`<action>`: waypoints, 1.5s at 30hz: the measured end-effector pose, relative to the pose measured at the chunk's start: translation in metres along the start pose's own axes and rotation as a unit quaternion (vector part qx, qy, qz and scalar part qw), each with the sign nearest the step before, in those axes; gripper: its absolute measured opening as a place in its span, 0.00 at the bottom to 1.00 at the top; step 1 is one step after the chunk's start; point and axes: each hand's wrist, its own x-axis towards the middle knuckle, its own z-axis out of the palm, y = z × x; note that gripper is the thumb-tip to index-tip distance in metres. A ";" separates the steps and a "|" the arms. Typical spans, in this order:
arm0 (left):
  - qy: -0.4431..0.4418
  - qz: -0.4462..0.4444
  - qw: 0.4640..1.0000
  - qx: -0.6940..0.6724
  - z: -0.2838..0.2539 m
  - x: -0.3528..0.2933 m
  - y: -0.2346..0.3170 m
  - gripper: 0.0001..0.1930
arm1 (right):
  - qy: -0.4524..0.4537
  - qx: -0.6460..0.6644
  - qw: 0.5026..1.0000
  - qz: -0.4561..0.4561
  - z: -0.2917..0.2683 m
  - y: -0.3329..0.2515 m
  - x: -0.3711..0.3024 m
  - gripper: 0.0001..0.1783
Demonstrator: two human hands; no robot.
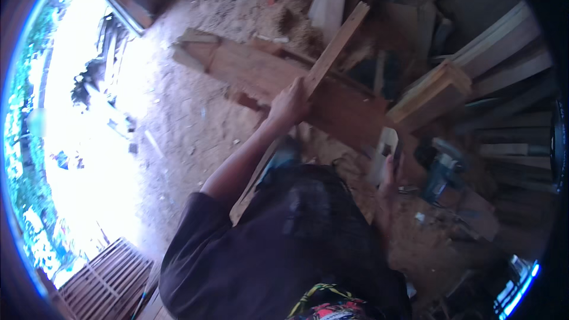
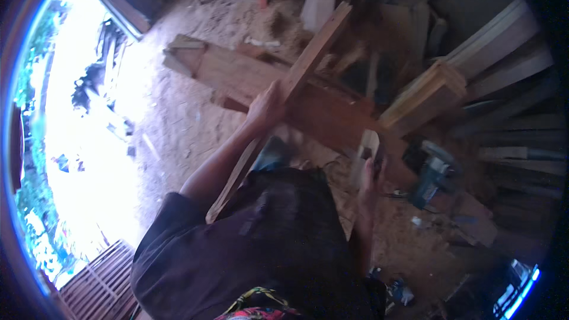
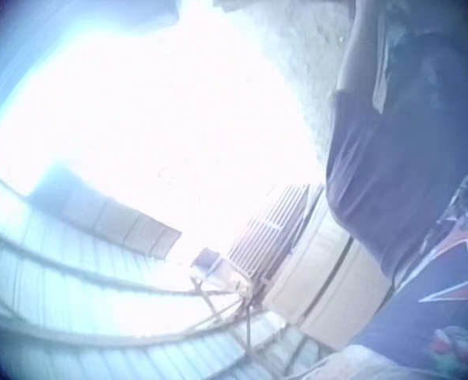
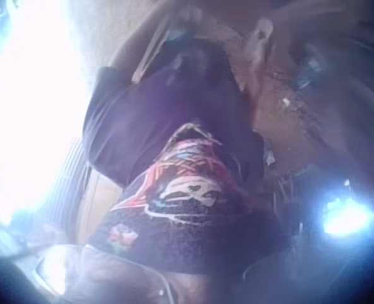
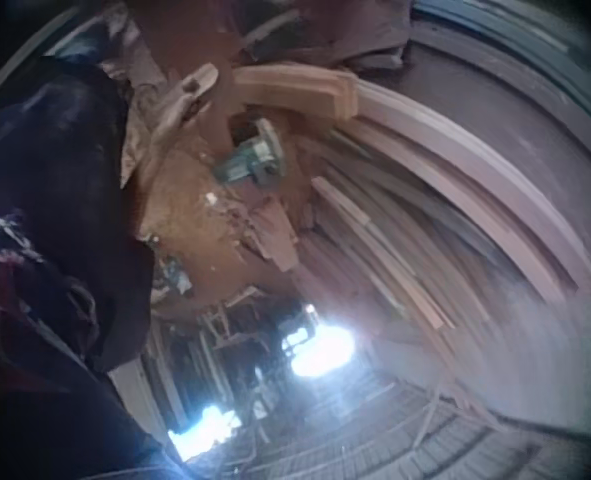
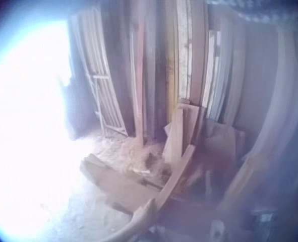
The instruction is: The person repeatedly smooths the edges of wooden planks using a sanding block. They rotate the planks to work different sides and occasionally reposition them on the workbench. The person briefly walks to a bucket and returns to continue sanding.
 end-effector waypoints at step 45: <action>-0.086 -0.035 0.988 0.120 0.005 0.011 -0.024 0.45 | 0.021 0.035 0.997 -0.073 0.160 -0.109 0.207 0.49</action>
